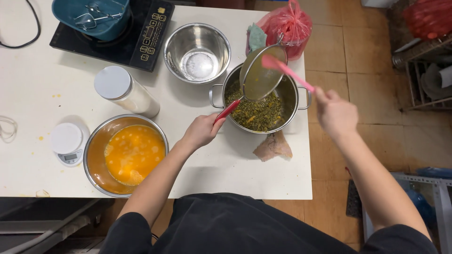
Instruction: Straining mung beans through a sieve and pouring egg mixture into a pot to prepare bakery ingredients.
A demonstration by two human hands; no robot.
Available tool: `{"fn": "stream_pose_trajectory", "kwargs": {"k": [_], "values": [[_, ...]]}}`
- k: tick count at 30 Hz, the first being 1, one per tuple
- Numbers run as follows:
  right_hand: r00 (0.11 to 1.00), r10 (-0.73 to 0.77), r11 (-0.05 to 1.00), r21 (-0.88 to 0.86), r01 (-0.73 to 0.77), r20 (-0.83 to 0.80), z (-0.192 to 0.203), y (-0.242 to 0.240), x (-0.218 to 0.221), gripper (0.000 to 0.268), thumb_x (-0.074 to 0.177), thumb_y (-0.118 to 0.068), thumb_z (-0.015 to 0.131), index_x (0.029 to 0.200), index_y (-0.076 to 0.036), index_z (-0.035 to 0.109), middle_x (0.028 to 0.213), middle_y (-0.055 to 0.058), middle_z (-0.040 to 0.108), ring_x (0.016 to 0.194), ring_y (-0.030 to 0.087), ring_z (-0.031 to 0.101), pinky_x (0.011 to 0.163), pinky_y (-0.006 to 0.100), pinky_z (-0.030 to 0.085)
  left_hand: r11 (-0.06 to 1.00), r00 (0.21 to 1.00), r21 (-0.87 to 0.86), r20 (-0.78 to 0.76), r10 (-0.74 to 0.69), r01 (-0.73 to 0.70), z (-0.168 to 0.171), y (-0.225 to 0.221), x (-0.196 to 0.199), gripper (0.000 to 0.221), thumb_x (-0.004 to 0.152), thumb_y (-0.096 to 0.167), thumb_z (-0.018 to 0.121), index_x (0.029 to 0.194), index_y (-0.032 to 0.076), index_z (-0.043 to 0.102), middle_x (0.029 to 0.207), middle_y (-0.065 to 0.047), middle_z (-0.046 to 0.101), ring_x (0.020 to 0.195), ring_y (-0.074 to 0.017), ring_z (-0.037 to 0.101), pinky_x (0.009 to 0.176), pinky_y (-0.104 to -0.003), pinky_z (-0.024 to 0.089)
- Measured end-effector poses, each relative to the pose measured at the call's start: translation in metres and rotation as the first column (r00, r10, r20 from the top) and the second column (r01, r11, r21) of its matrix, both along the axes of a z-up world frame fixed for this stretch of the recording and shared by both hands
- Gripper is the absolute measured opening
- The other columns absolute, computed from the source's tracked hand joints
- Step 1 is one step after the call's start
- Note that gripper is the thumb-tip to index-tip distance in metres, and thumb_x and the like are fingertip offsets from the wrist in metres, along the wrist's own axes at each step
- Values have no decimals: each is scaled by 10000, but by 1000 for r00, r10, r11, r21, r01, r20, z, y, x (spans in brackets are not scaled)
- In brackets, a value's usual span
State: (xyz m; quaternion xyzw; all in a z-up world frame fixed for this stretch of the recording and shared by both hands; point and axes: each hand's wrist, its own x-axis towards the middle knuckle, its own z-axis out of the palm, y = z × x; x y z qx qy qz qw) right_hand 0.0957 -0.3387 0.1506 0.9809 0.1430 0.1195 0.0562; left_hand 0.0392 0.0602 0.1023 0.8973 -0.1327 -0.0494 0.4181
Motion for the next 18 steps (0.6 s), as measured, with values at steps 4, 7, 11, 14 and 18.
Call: {"fn": "stream_pose_trajectory", "kwargs": {"k": [4, 7, 11, 14, 18], "values": [[994, 77, 991, 114, -67, -82, -20, 4, -16, 262, 1009, -231, 612, 1261, -255, 678, 892, 64, 665, 670, 337, 662, 580, 477, 538, 1000, 998, 29, 65, 3, -5, -17, -6, 5, 313, 1034, 301, 552, 907, 39, 666, 675, -180, 644, 638, -391, 626, 630, -482, 490], [990, 108, 958, 275, -79, -91, -14, -3, -15, 274, 989, -255, 618, 1258, -260, 673, 863, 89, 670, 688, 361, 664, 601, 503, 541, 999, 998, 26, 52, 19, -20, -16, -13, 9, 310, 1034, 294, 555, 894, 39, 663, 665, -177, 645, 631, -393, 628, 627, -485, 489], [992, -72, 973, 212, 93, -104, -15, 0, -17, 266, 1050, -243, 597, 1301, -195, 669, 878, 131, 676, 679, 388, 653, 601, 517, 528, 1000, 997, 16, 75, 24, -25, -20, -26, 8, 291, 1029, 279, 569, 900, 32, 654, 639, -182, 637, 609, -392, 636, 595, -479, 493], [972, -79, 925, 347, 153, -220, -51, 10, -25, 292, 1025, -232, 624, 1296, -150, 700, 890, 177, 702, 706, 376, 679, 650, 487, 544, 999, 990, -15, 133, 47, -45, -42, -34, 5, 270, 1021, 263, 586, 909, 26, 652, 642, -189, 637, 598, -393, 642, 572, -478, 496], [907, 43, 657, 696, 291, -420, -85, 32, -42, 415, 940, -191, 703, 1330, -51, 674, 827, 187, 724, 677, 254, 704, 675, 391, 566, 993, 987, -93, 138, 86, -73, -67, -47, -1, 260, 1021, 249, 588, 897, 29, 650, 642, -191, 637, 586, -391, 644, 562, -475, 500]]}}
